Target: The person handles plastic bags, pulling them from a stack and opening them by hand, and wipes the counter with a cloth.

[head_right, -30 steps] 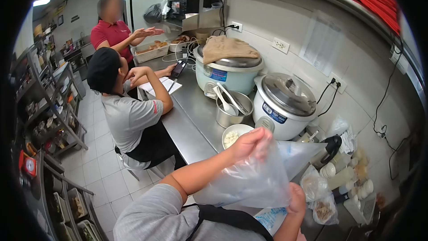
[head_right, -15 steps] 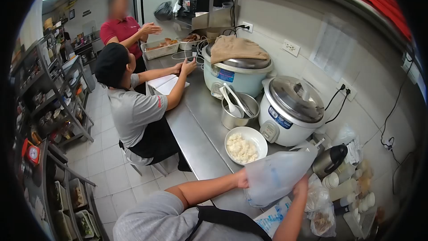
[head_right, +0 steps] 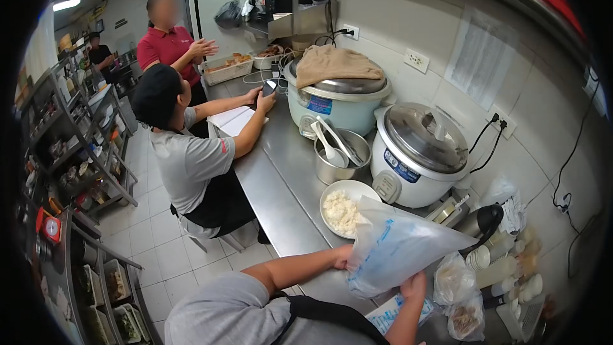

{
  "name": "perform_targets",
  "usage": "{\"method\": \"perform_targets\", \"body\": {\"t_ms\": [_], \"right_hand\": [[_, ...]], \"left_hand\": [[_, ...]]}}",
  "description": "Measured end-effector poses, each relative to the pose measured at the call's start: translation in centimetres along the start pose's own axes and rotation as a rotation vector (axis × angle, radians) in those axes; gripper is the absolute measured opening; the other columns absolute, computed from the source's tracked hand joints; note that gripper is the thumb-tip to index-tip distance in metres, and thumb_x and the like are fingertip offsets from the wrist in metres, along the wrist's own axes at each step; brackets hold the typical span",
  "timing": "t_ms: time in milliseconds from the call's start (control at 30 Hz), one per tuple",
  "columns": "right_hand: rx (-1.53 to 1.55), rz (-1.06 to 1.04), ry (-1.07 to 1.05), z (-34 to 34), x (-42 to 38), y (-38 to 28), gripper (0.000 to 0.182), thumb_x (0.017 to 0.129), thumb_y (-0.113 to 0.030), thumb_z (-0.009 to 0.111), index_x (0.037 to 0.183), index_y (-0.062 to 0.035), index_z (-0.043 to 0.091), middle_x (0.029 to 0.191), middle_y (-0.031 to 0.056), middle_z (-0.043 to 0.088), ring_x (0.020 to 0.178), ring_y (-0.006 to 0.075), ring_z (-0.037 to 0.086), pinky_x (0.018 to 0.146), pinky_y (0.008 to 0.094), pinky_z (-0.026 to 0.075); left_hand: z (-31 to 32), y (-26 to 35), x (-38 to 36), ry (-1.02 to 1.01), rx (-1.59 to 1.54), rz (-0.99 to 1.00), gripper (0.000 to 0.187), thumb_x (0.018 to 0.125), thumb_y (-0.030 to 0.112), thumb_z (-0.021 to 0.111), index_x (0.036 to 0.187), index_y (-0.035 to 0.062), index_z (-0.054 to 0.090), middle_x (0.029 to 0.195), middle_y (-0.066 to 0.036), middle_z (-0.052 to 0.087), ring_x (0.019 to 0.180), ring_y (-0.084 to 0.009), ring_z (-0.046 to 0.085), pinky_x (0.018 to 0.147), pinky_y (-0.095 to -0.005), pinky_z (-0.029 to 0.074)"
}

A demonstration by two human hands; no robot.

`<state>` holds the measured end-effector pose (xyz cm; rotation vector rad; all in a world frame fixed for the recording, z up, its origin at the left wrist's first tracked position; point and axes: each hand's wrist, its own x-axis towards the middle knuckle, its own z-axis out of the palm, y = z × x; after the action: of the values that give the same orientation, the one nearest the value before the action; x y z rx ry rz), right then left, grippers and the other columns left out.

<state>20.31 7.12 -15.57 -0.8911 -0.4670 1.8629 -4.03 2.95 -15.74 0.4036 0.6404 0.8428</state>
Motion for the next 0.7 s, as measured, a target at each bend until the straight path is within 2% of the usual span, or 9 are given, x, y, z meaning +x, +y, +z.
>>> {"method": "perform_targets", "body": {"t_ms": [100, 167, 267, 333, 400, 467, 567, 600, 700], "right_hand": [[-0.406, -0.063, 0.053, 0.0, 1.9, -1.6, 0.033, 0.083, -0.029, 0.043, 0.106, -0.0066, 0.048, 0.098, 0.0074, 0.055, 0.086, 0.0196, 0.054, 0.072, 0.032, 0.046], [-0.301, -0.023, 0.062, -1.0, 3.7, -1.0, 0.033, 0.083, -0.03, 0.043, 0.106, -0.0068, 0.048, 0.098, 0.0079, 0.055, 0.086, 0.0207, 0.054, 0.072, 0.0339, 0.046], [-0.246, 0.061, 0.129, -0.3, 3.9, -0.2, 0.034, 0.084, -0.031, 0.041, 0.106, -0.0067, 0.048, 0.098, 0.0086, 0.054, 0.087, 0.0232, 0.053, 0.073, 0.037, 0.045], [-0.194, 0.102, 0.086, -0.1, 4.3, 0.3, 0.035, 0.084, -0.031, 0.04, 0.107, -0.0062, 0.047, 0.099, 0.0089, 0.054, 0.088, 0.0247, 0.053, 0.074, 0.0389, 0.044], [-0.087, 0.121, -0.054, -1.4, 4.9, 1.6, 0.036, 0.084, -0.031, 0.039, 0.109, -0.0054, 0.046, 0.1, 0.0091, 0.054, 0.089, 0.0259, 0.053, 0.076, 0.0403, 0.043], [-0.128, -0.009, 0.063, -1.5, 4.5, 2.6, 0.037, 0.084, -0.029, 0.039, 0.111, -0.0042, 0.045, 0.102, 0.0102, 0.054, 0.091, 0.0264, 0.052, 0.076, 0.04, 0.043], [-0.131, -0.186, 0.208, -0.7, 3.6, 4.2, 0.039, 0.084, -0.028, 0.04, 0.114, -0.0026, 0.043, 0.105, 0.0118, 0.052, 0.093, 0.0258, 0.052, 0.078, 0.0385, 0.042], [-0.123, -0.243, 0.251, -0.6, 3.4, 4.4, 0.04, 0.084, -0.027, 0.04, 0.115, -0.0021, 0.042, 0.106, 0.0124, 0.052, 0.094, 0.0254, 0.051, 0.078, 0.0377, 0.042], [-0.468, -0.379, 0.352, -2.1, 3.8, 5.6, 0.042, 0.084, -0.028, 0.038, 0.116, -0.0014, 0.041, 0.107, 0.0129, 0.051, 0.095, 0.0236, 0.05, 0.08, 0.0346, 0.041]], "left_hand": [[-0.8, 0.5, 1.3, -0.09, 0.162, -0.11, 0.019, 0.078, 0.017, 0.051, 0.096, 0.0086, 0.052, 0.072, -0.001, 0.057, 0.051, -0.0071, 0.053, 0.04, -0.0197, 0.043], [0.1, 1.5, 1.1, -0.144, 0.253, -0.183, 0.017, 0.079, 0.017, 0.05, 0.094, 0.0094, 0.052, 0.067, 0.001, 0.056, 0.044, -0.0045, 0.05, 0.033, -0.0178, 0.038], [-2.9, 0.5, 4.7, -0.248, 0.208, -0.211, 0.015, 0.079, 0.017, 0.051, 0.091, 0.0096, 0.054, 0.063, 0.002, 0.055, 0.038, -0.0035, 0.046, 0.03, -0.0177, 0.034], [-4.0, -0.4, 6.4, -0.237, 0.124, -0.215, 0.013, 0.078, 0.016, 0.052, 0.088, 0.009, 0.055, 0.064, 0.001, 0.056, 0.041, -0.0046, 0.048, 0.032, -0.0186, 0.037], [-3.0, 0.0, 5.2, -0.132, 0.087, -0.176, 0.012, 0.077, 0.015, 0.053, 0.086, 0.008, 0.056, 0.066, 0.0, 0.057, 0.044, -0.006, 0.051, 0.035, -0.0198, 0.04], [-0.8, 0.8, 3.2, 0.061, 0.103, -0.085, 0.012, 0.076, 0.015, 0.055, 0.085, 0.0067, 0.057, 0.069, -0.002, 0.058, 0.048, -0.0078, 0.053, 0.038, -0.0213, 0.042], [-2.0, 0.1, 4.3, 0.083, 0.16, -0.002, 0.018, 0.075, 0.016, 0.056, 0.088, 0.0038, 0.057, 0.071, -0.004, 0.059, 0.051, -0.0102, 0.055, 0.04, -0.0236, 0.043], [-2.1, -0.2, 4.4, 0.148, 0.279, 0.094, 0.021, 0.075, 0.017, 0.056, 0.091, 0.0036, 0.057, 0.072, -0.005, 0.06, 0.052, -0.0105, 0.055, 0.04, -0.0238, 0.043], [-2.9, -1.7, 4.4, 0.35, 0.72, 0.369, 0.027, 0.075, 0.02, 0.055, 0.097, 0.0033, 0.056, 0.073, -0.007, 0.06, 0.055, -0.0125, 0.056, 0.045, -0.0258, 0.044]]}}
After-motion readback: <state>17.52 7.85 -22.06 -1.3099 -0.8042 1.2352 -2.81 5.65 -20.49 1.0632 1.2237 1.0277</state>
